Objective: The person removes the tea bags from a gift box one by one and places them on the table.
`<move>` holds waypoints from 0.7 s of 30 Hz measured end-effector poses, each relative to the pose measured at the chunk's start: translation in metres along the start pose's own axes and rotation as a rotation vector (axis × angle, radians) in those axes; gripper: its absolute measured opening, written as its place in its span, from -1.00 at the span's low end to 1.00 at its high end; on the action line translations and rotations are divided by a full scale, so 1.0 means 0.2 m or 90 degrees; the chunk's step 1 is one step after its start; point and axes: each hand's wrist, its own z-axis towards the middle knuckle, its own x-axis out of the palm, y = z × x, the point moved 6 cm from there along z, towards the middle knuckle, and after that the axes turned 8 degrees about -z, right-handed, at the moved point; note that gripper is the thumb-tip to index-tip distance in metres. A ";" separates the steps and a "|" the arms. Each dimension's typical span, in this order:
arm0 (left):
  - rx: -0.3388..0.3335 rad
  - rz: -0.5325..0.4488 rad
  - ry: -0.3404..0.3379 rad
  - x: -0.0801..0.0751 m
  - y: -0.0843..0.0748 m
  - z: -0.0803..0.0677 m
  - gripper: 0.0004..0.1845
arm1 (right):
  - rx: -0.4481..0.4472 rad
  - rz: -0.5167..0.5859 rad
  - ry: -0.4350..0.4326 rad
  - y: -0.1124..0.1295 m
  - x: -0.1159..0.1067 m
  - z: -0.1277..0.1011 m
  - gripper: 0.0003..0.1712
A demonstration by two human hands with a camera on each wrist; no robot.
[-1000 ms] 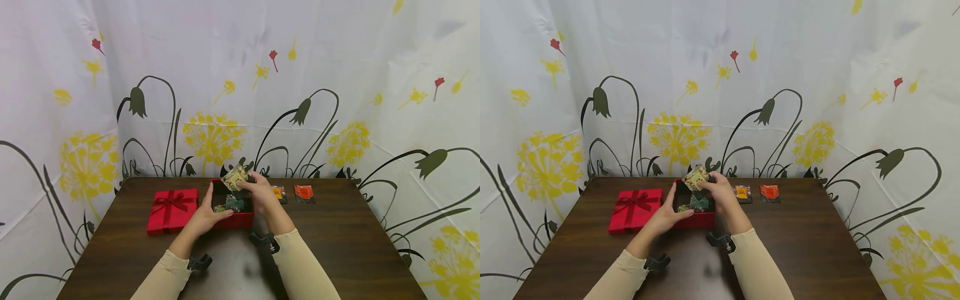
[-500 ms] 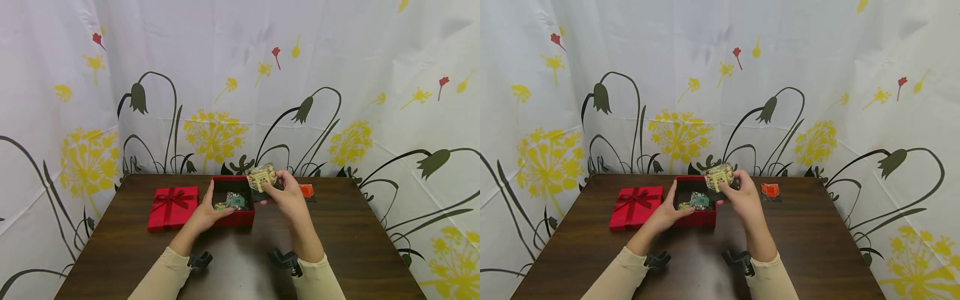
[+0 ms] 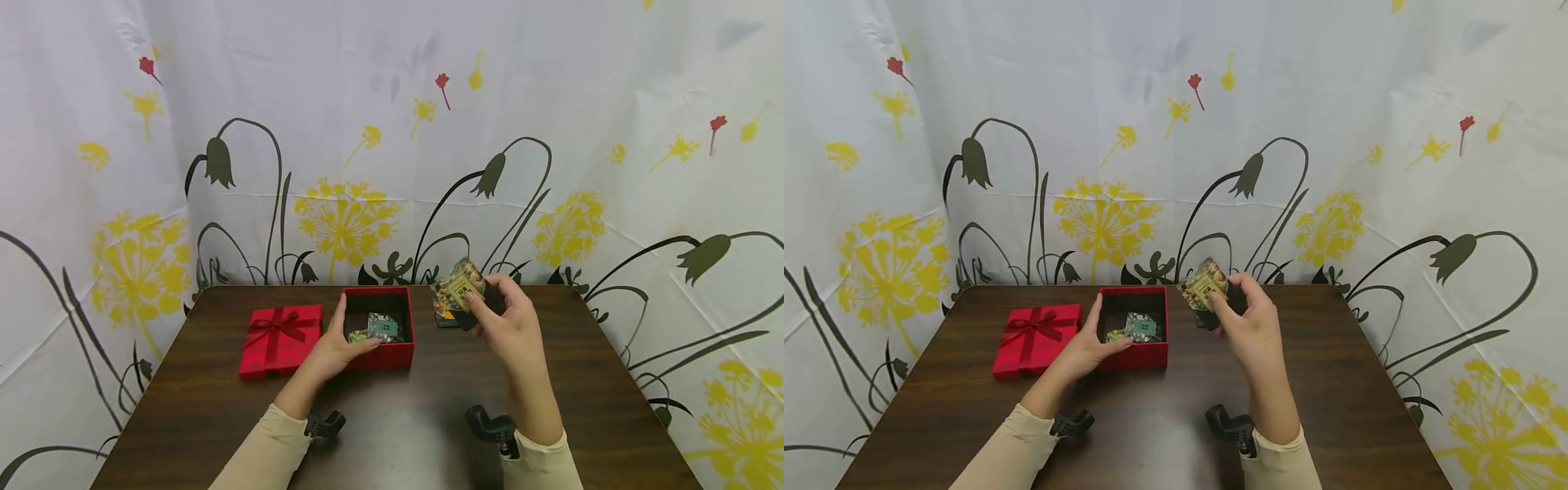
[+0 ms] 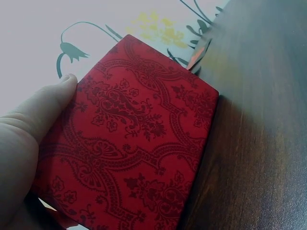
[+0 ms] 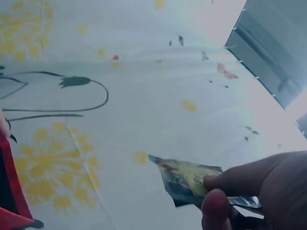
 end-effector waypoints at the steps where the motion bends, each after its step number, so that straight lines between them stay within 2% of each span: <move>1: 0.000 -0.002 -0.002 0.00 0.00 0.00 0.44 | 0.007 -0.017 -0.011 0.00 -0.02 0.00 -0.66; 5: 0.002 -0.004 0.000 0.00 0.00 0.00 0.45 | 0.021 -0.080 -0.076 -0.01 -0.11 -0.01 -0.64; 11: -0.001 -0.007 0.004 0.00 0.00 0.01 0.41 | 0.023 -0.116 -0.166 -0.02 -0.26 -0.02 -0.69; 15: -0.003 -0.005 0.002 0.00 0.00 0.01 0.43 | 0.065 -0.146 -0.216 -0.06 -0.36 -0.04 -0.69; 17: -0.003 -0.004 0.000 0.00 0.01 0.01 0.42 | 0.080 -0.144 -0.235 -0.08 -0.40 -0.04 -0.67; 21: -0.006 -0.004 -0.002 0.00 0.01 0.01 0.39 | 0.101 -0.090 -0.260 -0.13 -0.48 -0.03 -0.65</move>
